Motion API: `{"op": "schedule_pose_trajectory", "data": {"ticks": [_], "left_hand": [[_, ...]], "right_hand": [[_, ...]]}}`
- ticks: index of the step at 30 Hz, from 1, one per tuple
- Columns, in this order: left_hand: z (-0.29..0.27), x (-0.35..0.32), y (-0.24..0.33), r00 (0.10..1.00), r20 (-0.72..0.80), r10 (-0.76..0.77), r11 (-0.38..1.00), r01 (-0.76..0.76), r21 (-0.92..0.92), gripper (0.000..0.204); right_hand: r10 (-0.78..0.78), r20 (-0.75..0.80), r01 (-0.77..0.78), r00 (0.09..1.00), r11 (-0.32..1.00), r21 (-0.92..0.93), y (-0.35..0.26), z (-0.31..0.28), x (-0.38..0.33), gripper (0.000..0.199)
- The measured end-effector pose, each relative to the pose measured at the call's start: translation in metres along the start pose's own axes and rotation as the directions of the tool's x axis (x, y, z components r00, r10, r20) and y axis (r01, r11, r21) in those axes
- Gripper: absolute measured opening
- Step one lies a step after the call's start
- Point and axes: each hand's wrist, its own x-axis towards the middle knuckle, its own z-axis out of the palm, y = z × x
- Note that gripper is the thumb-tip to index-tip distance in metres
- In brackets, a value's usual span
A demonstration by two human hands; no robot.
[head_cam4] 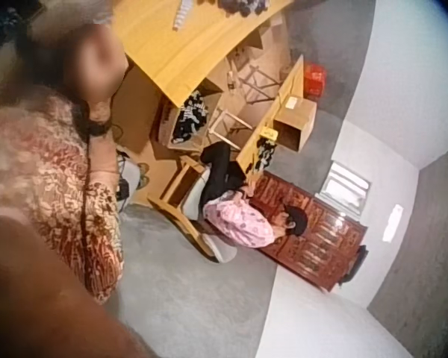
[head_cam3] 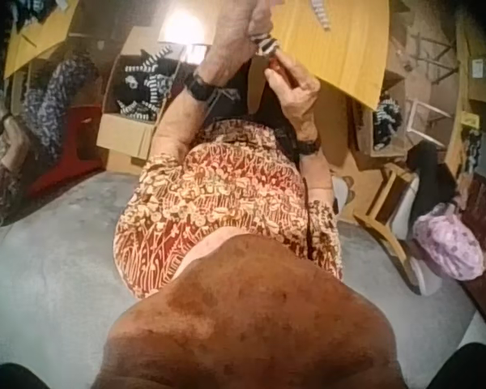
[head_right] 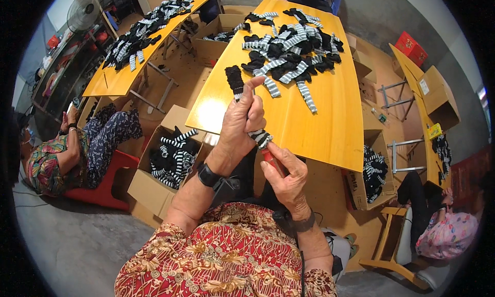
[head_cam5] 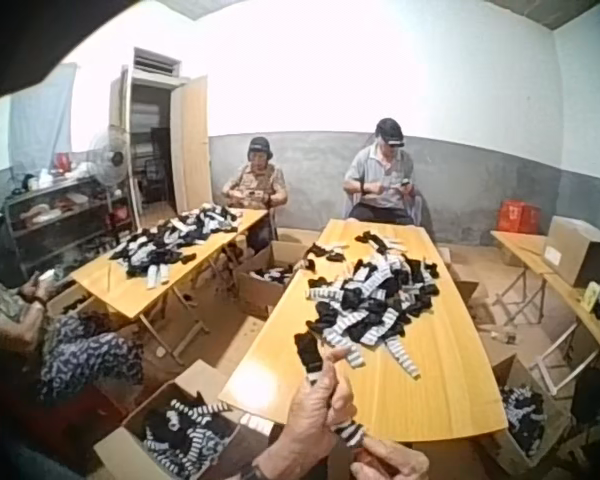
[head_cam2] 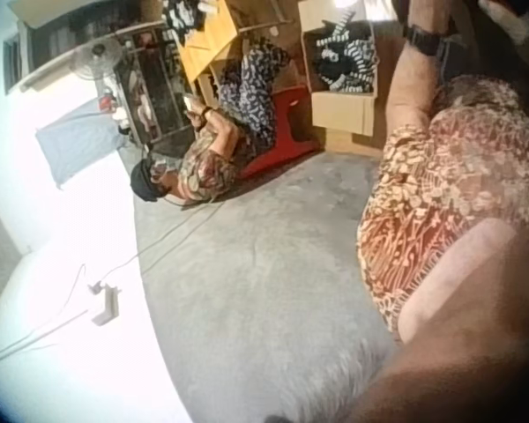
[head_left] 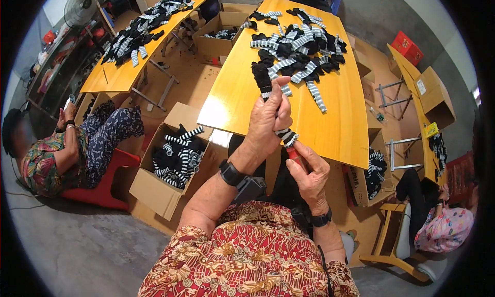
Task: The person uses a red-handled screwdriver to manipulate the toe area of black and white striped socks. They repeatedly insert the tool into the sock fabric, pull the material, and adjust the shape of the toe. The person handles multiple socks one by one, placing them on a wooden table after adjustment.
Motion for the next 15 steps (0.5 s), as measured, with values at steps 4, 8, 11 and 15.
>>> {"op": "schedule_pose_trajectory", "data": {"ticks": [4, 8, 11, 15], "left_hand": [[0.005, -0.004, -0.001, 0.999, -0.026, 0.034, 0.996, -0.031, 0.083, 0.041], [-0.005, -0.005, -0.003, 0.995, -0.090, 0.029, 0.989, -0.016, 0.144, 0.041], [-0.016, -0.008, -0.001, 0.976, -0.192, 0.097, 0.988, -0.072, 0.136, 0.039], [-0.042, 0.008, 0.015, 0.916, -0.313, 0.251, 0.968, -0.235, 0.089, 0.035]], "right_hand": [[-0.041, 0.005, 0.042, 0.999, 0.989, -0.140, -0.006, 0.005, 0.004, 0.035], [-0.174, 0.044, 0.178, 0.984, 0.914, -0.365, -0.002, 0.017, 0.004, 0.036], [-0.217, 0.111, 0.244, 0.970, 0.873, -0.423, -0.001, 0.017, 0.005, 0.039], [-0.147, 0.179, 0.206, 0.973, 0.904, -0.375, -0.012, 0.013, 0.001, 0.044]]}}
